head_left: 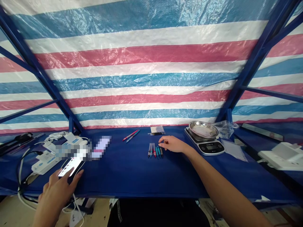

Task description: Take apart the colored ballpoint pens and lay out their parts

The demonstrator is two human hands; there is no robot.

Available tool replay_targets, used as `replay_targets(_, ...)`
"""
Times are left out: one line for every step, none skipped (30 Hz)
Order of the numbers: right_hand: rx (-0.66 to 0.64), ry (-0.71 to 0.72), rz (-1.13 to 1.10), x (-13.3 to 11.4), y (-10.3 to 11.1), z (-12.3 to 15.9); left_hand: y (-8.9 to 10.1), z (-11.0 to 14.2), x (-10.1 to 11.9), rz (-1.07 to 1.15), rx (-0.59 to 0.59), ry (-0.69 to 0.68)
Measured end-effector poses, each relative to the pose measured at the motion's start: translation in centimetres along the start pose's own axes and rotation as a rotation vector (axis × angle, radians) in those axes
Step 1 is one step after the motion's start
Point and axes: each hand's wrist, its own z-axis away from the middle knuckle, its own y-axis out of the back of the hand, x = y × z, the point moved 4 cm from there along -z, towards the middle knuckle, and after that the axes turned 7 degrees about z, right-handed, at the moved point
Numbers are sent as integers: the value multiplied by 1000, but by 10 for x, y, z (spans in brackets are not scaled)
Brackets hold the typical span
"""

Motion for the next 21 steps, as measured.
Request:
replay_targets(0,2,4,0,0,0,3,2,6,-17,37,-4)
replay_targets(-1,4,6,0,0,0,7,4,12,-34,87,-6)
replay_targets(0,6,7,0,0,0,11,7,17,-47,141,-6)
replay_targets(0,7,7,0,0,0,14,10,21,-54,185,-6)
replay_targets(0,9,8,0,0,0,18,12,24,-58,218,-6)
replay_targets(1,11,8,0,0,-1,20,14,26,-60,229,-13)
replay_targets(3,13,9,1,0,-1,22,14,27,-62,229,-21)
replay_targets(5,14,10,1,-1,-1,22,14,26,-66,223,-25)
replay_targets(7,14,12,1,-1,-1,23,14,24,-75,216,-22)
replay_targets(9,13,12,2,-1,-1,23,13,21,-85,214,-13)
replay_targets(10,11,13,2,-1,-1,22,12,18,-94,214,-2)
replay_targets(9,8,13,2,-1,-1,21,11,15,-102,213,8)
replay_targets(9,5,14,2,-1,-1,20,10,11,-110,208,13)
replay_targets(7,4,15,1,-1,-1,20,9,9,-115,201,17)
replay_targets(7,4,18,1,-1,-1,19,7,7,-119,188,23)
replay_targets(7,4,20,0,-1,-2,18,4,5,-121,167,32)
replay_targets(7,3,23,0,-1,-2,17,0,5,-123,142,44)
replay_targets(7,3,26,-1,-1,-2,17,-5,4,-127,120,57)
replay_targets(7,2,28,-1,0,-2,17,-11,4,-130,102,67)
replay_targets(8,2,30,-1,0,-1,17,-17,5,-131,90,71)
replay_targets(10,2,33,-1,0,-1,17,-25,5,-130,80,71)
